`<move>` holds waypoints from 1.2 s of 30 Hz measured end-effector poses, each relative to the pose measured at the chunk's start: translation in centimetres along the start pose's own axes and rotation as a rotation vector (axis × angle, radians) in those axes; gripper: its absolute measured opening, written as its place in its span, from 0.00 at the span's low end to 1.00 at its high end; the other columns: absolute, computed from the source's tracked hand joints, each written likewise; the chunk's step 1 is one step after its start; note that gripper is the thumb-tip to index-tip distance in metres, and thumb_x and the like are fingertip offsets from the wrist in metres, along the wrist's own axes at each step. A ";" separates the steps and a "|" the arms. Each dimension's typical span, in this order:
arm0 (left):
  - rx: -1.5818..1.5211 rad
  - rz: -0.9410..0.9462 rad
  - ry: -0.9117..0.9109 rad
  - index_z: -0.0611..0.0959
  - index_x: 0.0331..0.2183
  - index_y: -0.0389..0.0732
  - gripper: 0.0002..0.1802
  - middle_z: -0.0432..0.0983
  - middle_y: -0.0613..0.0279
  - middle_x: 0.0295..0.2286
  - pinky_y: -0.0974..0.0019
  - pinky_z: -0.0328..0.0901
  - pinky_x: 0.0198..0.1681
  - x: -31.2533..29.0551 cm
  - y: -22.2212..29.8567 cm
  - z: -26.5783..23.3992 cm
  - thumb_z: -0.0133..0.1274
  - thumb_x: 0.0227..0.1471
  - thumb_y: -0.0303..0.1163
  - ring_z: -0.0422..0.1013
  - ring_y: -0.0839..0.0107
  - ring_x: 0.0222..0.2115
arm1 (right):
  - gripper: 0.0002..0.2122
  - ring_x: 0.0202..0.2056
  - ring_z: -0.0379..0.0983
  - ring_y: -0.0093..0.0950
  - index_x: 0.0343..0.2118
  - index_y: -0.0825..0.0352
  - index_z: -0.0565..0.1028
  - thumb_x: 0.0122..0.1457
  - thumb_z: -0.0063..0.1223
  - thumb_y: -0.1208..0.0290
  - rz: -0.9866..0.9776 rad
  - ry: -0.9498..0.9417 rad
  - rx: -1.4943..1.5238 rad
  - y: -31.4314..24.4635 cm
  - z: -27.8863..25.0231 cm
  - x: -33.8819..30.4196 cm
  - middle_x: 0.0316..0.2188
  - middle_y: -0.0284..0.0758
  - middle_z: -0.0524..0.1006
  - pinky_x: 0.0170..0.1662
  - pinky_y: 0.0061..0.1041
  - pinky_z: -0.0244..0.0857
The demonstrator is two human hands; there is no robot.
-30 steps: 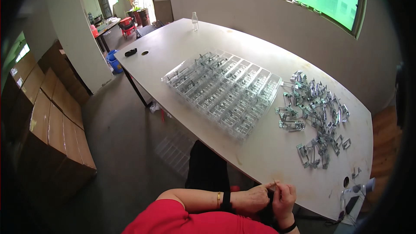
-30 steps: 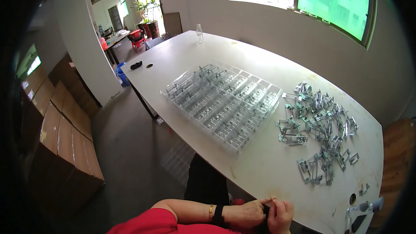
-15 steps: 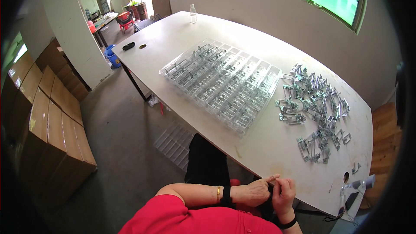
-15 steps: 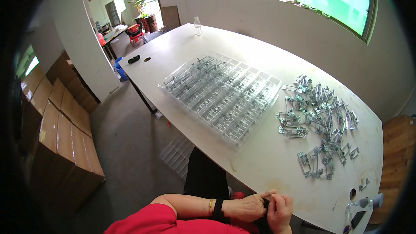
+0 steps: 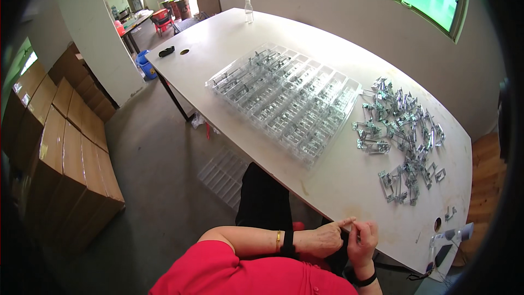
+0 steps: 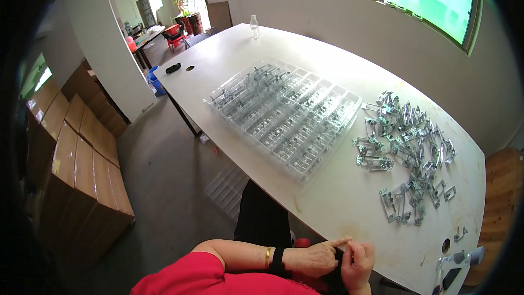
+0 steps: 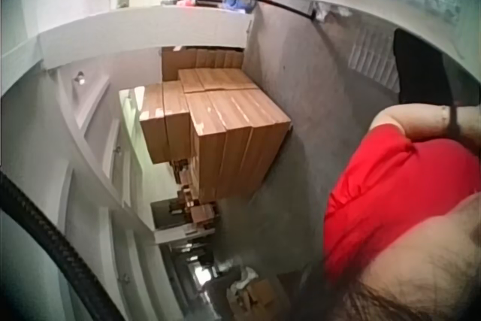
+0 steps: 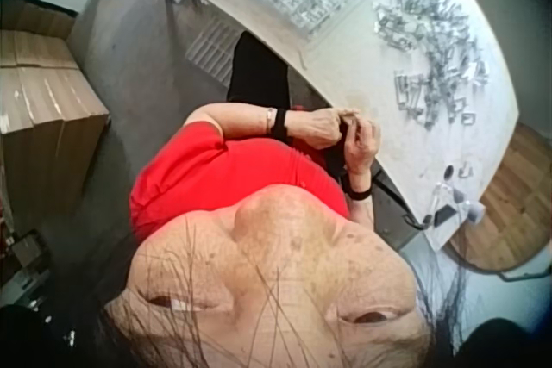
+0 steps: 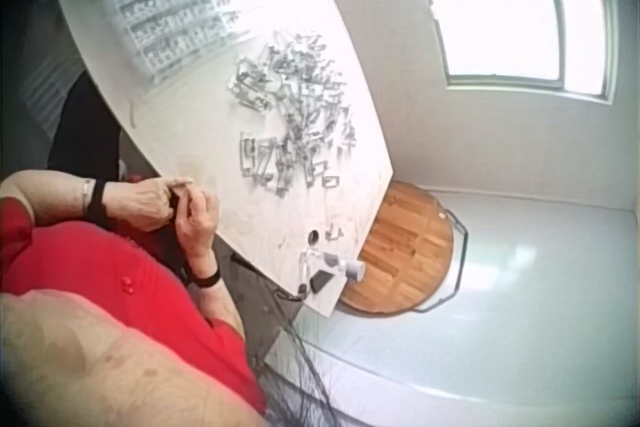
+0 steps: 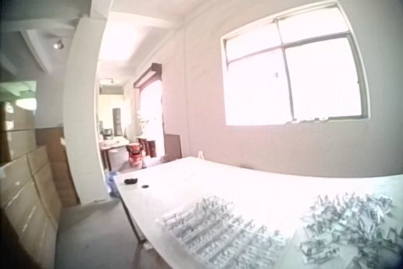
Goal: Assembling small metal bracket components by inserting metal pins into pre-drilled holes.
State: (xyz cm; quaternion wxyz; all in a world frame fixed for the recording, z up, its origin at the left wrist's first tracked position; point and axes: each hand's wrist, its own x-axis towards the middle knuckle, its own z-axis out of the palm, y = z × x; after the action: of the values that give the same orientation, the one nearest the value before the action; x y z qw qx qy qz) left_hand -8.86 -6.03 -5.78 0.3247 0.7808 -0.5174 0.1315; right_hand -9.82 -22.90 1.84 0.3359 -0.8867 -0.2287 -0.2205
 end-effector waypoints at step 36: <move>0.473 0.102 -0.147 0.60 0.07 0.45 0.31 0.45 0.70 0.09 0.58 0.39 0.80 -0.2 -0.8 2.4 0.49 0.60 0.30 0.46 0.68 0.12 | 0.07 0.34 0.73 0.43 0.36 0.69 0.76 0.59 0.58 0.87 0.053 -0.068 0.005 0.1 -0.6 0.5 0.32 0.43 0.75 0.37 0.37 0.68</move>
State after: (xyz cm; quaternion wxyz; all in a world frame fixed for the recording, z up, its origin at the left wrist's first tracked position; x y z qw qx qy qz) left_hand -8.56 -7.23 -8.04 0.0873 0.8155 -0.5330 0.2078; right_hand -9.51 -23.28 2.49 0.3360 -0.8986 -0.2169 -0.1805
